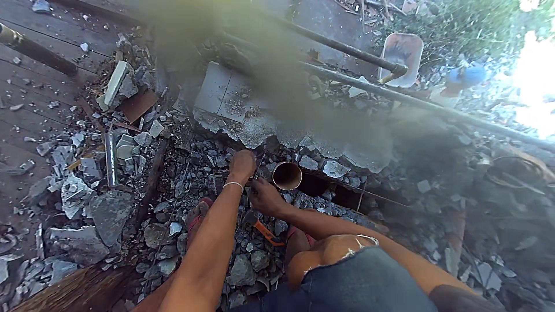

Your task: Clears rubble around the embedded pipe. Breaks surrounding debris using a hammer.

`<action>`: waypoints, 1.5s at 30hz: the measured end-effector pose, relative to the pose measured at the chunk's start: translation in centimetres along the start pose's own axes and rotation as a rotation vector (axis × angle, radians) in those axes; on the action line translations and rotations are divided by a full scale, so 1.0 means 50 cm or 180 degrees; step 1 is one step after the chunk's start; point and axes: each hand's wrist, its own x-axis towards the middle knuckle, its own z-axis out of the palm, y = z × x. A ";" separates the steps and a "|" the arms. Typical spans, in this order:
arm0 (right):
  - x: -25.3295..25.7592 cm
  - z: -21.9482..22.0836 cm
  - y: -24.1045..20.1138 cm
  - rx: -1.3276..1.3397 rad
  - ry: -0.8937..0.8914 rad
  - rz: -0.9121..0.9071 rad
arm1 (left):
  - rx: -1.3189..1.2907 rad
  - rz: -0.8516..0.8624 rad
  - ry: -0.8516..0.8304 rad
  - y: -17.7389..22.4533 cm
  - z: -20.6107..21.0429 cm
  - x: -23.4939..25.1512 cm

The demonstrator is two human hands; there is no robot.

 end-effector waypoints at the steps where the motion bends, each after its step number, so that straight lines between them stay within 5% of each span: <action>1: -0.001 -0.006 0.003 0.0572 -0.0036 0.0421 | -0.0262 -0.0030 0.0097 -0.011 0.007 0.000; 5: 0.013 -0.007 0.001 0.2640 -0.0194 0.1789 | -0.1445 -0.0583 0.0307 -0.030 0.011 0.005; 11: 0.044 0.016 -0.005 0.4165 -0.0052 0.2252 | -0.1453 -0.0681 0.0185 -0.031 0.000 0.018; 23: -0.005 -0.057 -0.093 0.3889 -0.0103 0.2241 | -0.0919 -0.0211 0.0247 -0.013 0.060 -0.020; 29: 0.007 -0.051 -0.075 0.3429 -0.0529 0.1974 | -0.0652 0.0157 -0.0911 0.005 -0.009 -0.017; 32: 0.014 -0.059 -0.032 0.3367 -0.0749 0.1830 | -0.0693 -0.0033 -0.0946 0.008 0.000 -0.012; 35: 0.026 -0.064 -0.005 0.3328 -0.0336 0.1901 | -0.0742 -0.0304 -0.0594 0.011 0.025 -0.019; 41: 0.049 -0.048 0.000 0.3854 0.0388 0.2379 | -0.1397 -0.0424 -0.0950 -0.004 0.010 0.002; 45: 0.057 -0.040 -0.008 0.3335 0.0587 0.2219 | -0.1391 -0.0404 -0.1065 -0.016 0.006 0.023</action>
